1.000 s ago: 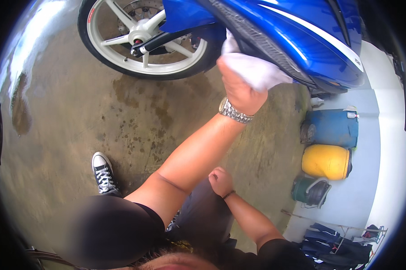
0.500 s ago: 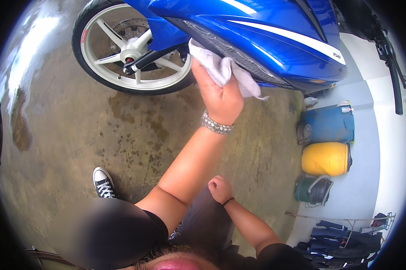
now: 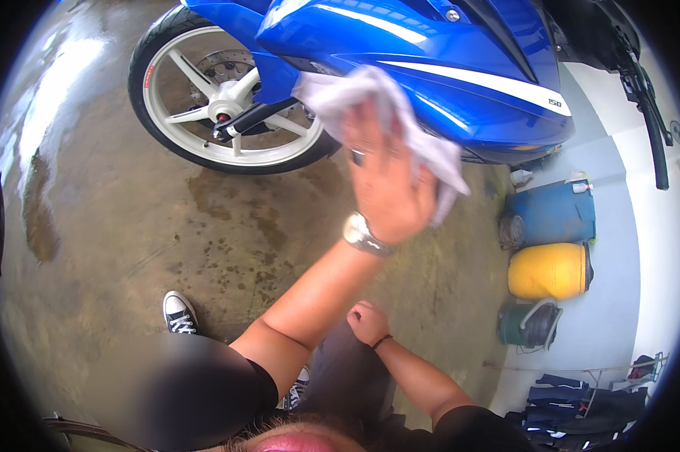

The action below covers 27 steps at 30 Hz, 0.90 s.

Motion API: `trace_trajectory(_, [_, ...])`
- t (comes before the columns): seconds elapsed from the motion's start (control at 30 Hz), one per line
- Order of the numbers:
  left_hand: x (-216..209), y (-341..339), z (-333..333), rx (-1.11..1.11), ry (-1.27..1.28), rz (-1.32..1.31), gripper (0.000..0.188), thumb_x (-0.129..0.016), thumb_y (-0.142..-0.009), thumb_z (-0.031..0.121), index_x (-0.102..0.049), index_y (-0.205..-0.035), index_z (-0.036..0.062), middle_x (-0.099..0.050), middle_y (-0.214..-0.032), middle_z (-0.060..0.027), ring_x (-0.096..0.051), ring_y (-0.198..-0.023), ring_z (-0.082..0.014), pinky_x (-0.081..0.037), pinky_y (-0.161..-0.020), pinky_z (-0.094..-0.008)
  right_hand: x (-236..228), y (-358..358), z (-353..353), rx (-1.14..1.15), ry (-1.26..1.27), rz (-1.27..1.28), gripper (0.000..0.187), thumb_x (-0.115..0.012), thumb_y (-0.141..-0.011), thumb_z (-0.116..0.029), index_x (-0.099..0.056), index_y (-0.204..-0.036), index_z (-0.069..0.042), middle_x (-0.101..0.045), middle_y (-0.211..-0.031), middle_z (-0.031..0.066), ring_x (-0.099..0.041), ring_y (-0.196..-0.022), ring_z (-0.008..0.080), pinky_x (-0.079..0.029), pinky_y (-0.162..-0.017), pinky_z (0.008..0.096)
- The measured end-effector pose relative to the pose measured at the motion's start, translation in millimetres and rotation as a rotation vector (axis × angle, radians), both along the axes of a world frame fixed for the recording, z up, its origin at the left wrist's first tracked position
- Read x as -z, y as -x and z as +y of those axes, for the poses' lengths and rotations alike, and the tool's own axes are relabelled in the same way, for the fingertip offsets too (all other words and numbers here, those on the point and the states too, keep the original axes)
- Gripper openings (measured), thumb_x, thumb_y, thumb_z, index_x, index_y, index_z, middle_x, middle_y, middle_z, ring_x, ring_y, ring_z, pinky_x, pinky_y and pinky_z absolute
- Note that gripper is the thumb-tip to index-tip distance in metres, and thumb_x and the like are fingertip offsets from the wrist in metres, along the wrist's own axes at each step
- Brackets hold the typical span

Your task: The person wipes the front wheel, fork, radiator, fairing, and handlebar area of a blue motorcycle using a white cloth. The person moves around the motorcycle to reach different surfaces and continues wiping until the end of the clip.

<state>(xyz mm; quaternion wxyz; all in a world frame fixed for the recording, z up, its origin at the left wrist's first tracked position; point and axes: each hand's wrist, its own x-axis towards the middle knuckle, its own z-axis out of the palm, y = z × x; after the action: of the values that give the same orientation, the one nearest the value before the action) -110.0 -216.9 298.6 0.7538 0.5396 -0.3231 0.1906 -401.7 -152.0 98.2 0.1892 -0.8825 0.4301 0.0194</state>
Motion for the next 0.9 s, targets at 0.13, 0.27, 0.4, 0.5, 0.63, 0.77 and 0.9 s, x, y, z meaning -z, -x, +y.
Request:
trace_trajectory(0.13, [-19.9, 26.5, 13.5, -0.006, -0.124, -0.347, 0.062, -0.064, -0.086, 0.027, -0.057, -0.143, 0.0024, -0.037, -0.163, -0.0217, -0.028, -0.154, -0.0418, -0.012, -0.125, -0.0564, 9.8, -16.0, 0.2, -0.089, 0.033, -0.172, 0.014, -0.066, -0.087, -0.019, -0.071, -0.083, -0.006, -0.07, -0.09, 0.0124, -0.067, -0.088, 0.034, -0.055, -0.081, 0.0431])
trace_trajectory(0.27, [-17.2, -0.3, 23.0, -0.073, -0.09, -0.293, 0.064, -0.061, -0.087, 0.029, -0.055, -0.145, 0.0008, -0.036, -0.164, -0.0198, -0.029, -0.154, -0.0396, -0.01, -0.126, -0.0541, 8.7, -15.7, -6.8, -0.038, -0.065, 0.022, 0.015, -0.066, -0.087, -0.019, -0.07, -0.083, -0.005, -0.069, -0.09, 0.014, -0.067, -0.088, 0.0349, -0.054, -0.08, 0.0433])
trace_trajectory(0.4, [-17.9, -75.6, 27.3, -0.151, -0.153, -0.041, 0.073, -0.058, -0.089, 0.028, -0.041, -0.154, -0.0019, -0.019, -0.169, -0.0243, -0.014, -0.157, -0.0445, -0.007, -0.125, -0.0579, 3.9, -4.7, -9.7, -0.02, -0.087, 0.051, 0.015, -0.065, -0.088, -0.018, -0.07, -0.083, -0.005, -0.069, -0.091, 0.0134, -0.067, -0.088, 0.0344, -0.054, -0.079, 0.0429])
trace_trajectory(0.5, [-39.8, -137.9, 31.4, -0.237, -0.158, -0.056, 0.065, -0.055, -0.093, 0.026, -0.046, -0.151, -0.0031, -0.035, -0.161, -0.0285, -0.03, -0.152, -0.0436, -0.016, -0.124, -0.0549, 2.0, 3.9, -6.3, 0.029, -0.126, -0.01, 0.014, -0.065, -0.088, -0.016, -0.07, -0.084, -0.005, -0.068, -0.091, 0.0133, -0.067, -0.089, 0.033, -0.053, -0.08, 0.0408])
trace_trajectory(0.63, [-77.2, -250.9, 30.9, -0.215, -0.035, -0.597, 0.035, -0.056, -0.1, 0.023, -0.063, -0.126, 0.0001, -0.066, -0.118, -0.0254, -0.065, -0.109, -0.0425, -0.052, -0.096, -0.0427, -1.8, 12.6, -2.3, 0.043, -0.063, -0.017, 0.013, -0.066, -0.087, -0.018, -0.07, -0.082, -0.006, -0.07, -0.091, 0.0113, -0.067, -0.088, 0.0335, -0.054, -0.078, 0.0427])
trace_trajectory(0.77, [-120.0, -298.6, -13.2, 0.302, 0.406, 0.097, 0.044, -0.043, -0.11, 0.029, -0.056, -0.136, -0.0044, -0.065, -0.129, -0.0216, -0.064, -0.118, -0.0322, -0.049, -0.102, -0.0377, -5.1, 16.7, -2.3, 0.029, -0.04, -0.008, 0.013, -0.067, -0.087, -0.017, -0.07, -0.08, -0.007, -0.07, -0.09, 0.0103, -0.068, -0.087, 0.033, -0.055, -0.079, 0.0423])
trace_trajectory(0.9, [-129.1, -317.7, -28.9, 0.512, -0.031, -0.19, 0.045, -0.045, -0.109, 0.027, -0.053, -0.139, -0.006, -0.063, -0.137, -0.0184, -0.06, -0.125, -0.0312, -0.043, -0.11, -0.0374, -4.7, 12.9, -1.7, 0.072, -0.067, -0.009, 0.012, -0.067, -0.086, -0.017, -0.071, -0.08, -0.007, -0.07, -0.09, 0.0098, -0.068, -0.088, 0.0327, -0.055, -0.08, 0.042])
